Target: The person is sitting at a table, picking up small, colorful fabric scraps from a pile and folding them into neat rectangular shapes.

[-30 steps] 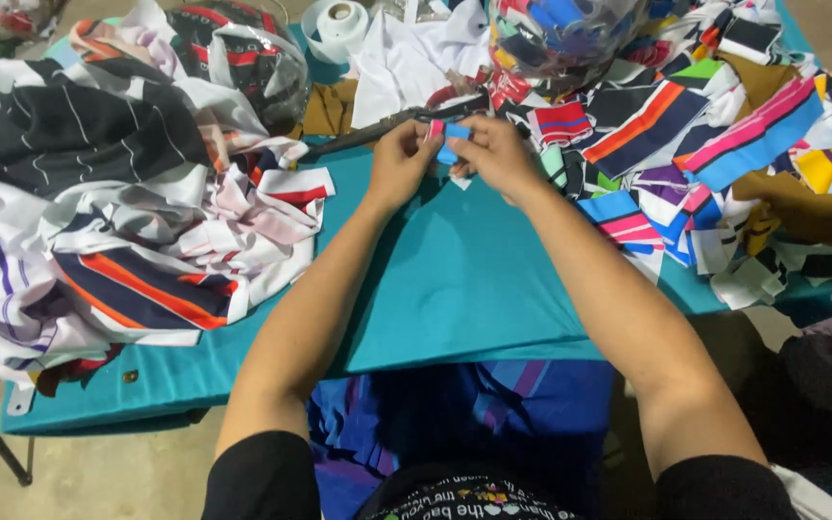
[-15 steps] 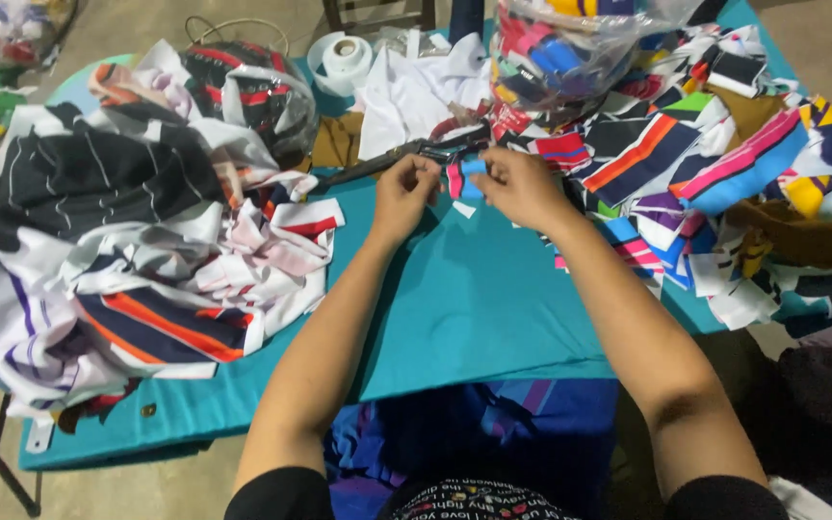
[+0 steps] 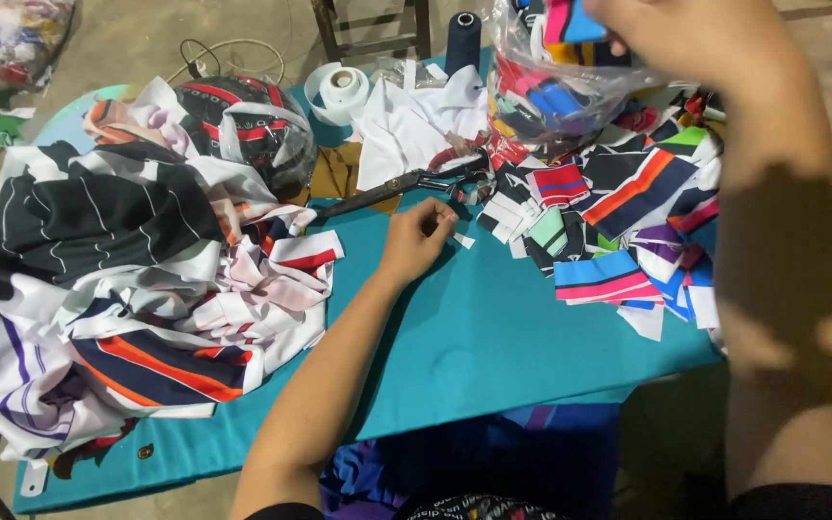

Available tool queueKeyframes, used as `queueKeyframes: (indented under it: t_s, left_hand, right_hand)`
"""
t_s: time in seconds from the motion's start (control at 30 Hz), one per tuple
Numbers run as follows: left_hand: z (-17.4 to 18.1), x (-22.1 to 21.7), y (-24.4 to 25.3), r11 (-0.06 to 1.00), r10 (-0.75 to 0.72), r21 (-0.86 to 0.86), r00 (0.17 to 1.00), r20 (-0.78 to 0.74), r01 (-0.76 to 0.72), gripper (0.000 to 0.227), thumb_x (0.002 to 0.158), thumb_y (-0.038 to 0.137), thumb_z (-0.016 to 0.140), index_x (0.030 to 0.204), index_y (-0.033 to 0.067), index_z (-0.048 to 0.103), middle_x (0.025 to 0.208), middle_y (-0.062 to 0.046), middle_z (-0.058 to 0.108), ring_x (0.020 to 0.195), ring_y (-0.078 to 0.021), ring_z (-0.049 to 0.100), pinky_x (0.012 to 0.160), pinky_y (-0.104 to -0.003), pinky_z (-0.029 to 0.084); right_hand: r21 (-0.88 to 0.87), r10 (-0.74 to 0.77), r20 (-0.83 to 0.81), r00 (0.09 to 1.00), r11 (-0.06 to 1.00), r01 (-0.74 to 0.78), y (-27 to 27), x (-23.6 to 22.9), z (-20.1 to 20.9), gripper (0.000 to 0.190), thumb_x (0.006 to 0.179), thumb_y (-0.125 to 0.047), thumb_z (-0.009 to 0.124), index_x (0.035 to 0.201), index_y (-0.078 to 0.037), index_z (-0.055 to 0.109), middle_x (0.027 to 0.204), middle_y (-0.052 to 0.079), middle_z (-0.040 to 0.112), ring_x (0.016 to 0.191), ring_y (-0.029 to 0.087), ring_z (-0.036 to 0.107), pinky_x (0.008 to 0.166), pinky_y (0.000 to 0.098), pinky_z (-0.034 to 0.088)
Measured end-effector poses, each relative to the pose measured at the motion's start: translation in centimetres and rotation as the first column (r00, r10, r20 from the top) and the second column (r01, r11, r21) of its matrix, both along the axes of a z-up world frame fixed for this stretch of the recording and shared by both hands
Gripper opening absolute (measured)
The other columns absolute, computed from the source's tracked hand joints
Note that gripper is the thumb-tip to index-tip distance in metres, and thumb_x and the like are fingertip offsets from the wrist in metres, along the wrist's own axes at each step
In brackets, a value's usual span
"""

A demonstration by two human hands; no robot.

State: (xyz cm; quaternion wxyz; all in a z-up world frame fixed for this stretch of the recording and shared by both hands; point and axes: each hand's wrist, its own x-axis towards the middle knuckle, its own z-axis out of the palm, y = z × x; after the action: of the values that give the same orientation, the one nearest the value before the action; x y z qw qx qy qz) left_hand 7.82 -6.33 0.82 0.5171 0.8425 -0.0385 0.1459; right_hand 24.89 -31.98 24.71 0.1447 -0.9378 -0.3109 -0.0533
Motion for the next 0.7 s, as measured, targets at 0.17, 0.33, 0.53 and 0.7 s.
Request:
queueKeyframes:
  t_s: [0.17, 0.33, 0.53, 0.7]
  left_hand:
    - [-0.1, -0.1, 0.1, 1.000, -0.015, 0.009, 1.000, 0.003, 0.015, 0.014, 0.102, 0.022, 0.063, 0.092, 0.0127, 0.066, 0.076, 0.000, 0.066, 0.064, -0.0120, 0.054, 0.061, -0.031, 0.045]
    - [-0.6, 0.2, -0.1, 1.000, -0.026, 0.019, 0.999, 0.032, 0.025, 0.014, 0.102, 0.021, 0.063, 0.092, 0.0121, 0.065, 0.072, 0.000, 0.062, 0.061, -0.0122, 0.051, 0.059, -0.031, 0.042]
    - [-1.5, 0.3, -0.3, 0.989, -0.053, 0.139, 0.995, 0.087, 0.040, 0.013, 0.104, 0.022, 0.060, 0.096, 0.0134, 0.064, 0.070, -0.001, 0.061, 0.060, -0.0168, 0.053, 0.057, -0.035, 0.042]
    - [-0.3, -0.2, -1.4, 0.979, -0.024, 0.202, 0.999, 0.032, 0.017, 0.009, 0.099, 0.012, 0.065, 0.092, 0.0066, 0.068, 0.078, -0.015, 0.073, 0.070, -0.0323, 0.070, 0.063, -0.041, 0.058]
  right_hand:
    - [-0.143, 0.006, -0.108, 0.994, 0.989, -0.021, 1.3, 1.1, -0.4, 0.053, 0.125, -0.034, 0.053, 0.081, -0.004, 0.049, 0.069, 0.012, 0.042, 0.059, 0.028, 0.037, 0.061, 0.0484, 0.029]
    - [0.266, -0.011, 0.199, 0.980, 0.963, -0.043, -1.1, -7.6, 1.4, 0.030, 0.135, -0.009, 0.063, 0.109, -0.004, 0.048, 0.086, 0.013, 0.042, 0.077, 0.028, 0.037, 0.070, 0.0498, 0.028]
    - [-0.223, 0.036, -0.182, 0.983, 0.972, -0.077, -4.0, -15.7, -3.3, 0.034, 0.100, -0.025, 0.062, 0.129, -0.008, 0.063, 0.036, -0.002, 0.056, 0.027, 0.012, 0.047, 0.030, 0.0264, 0.033]
    - [-0.204, -0.272, -0.393, 0.878, 0.957, 0.205, -6.2, -16.0, -11.2, 0.045, 0.082, -0.037, 0.073, 0.124, -0.022, 0.069, 0.096, 0.007, 0.081, 0.102, 0.034, 0.076, 0.088, 0.0509, 0.060]
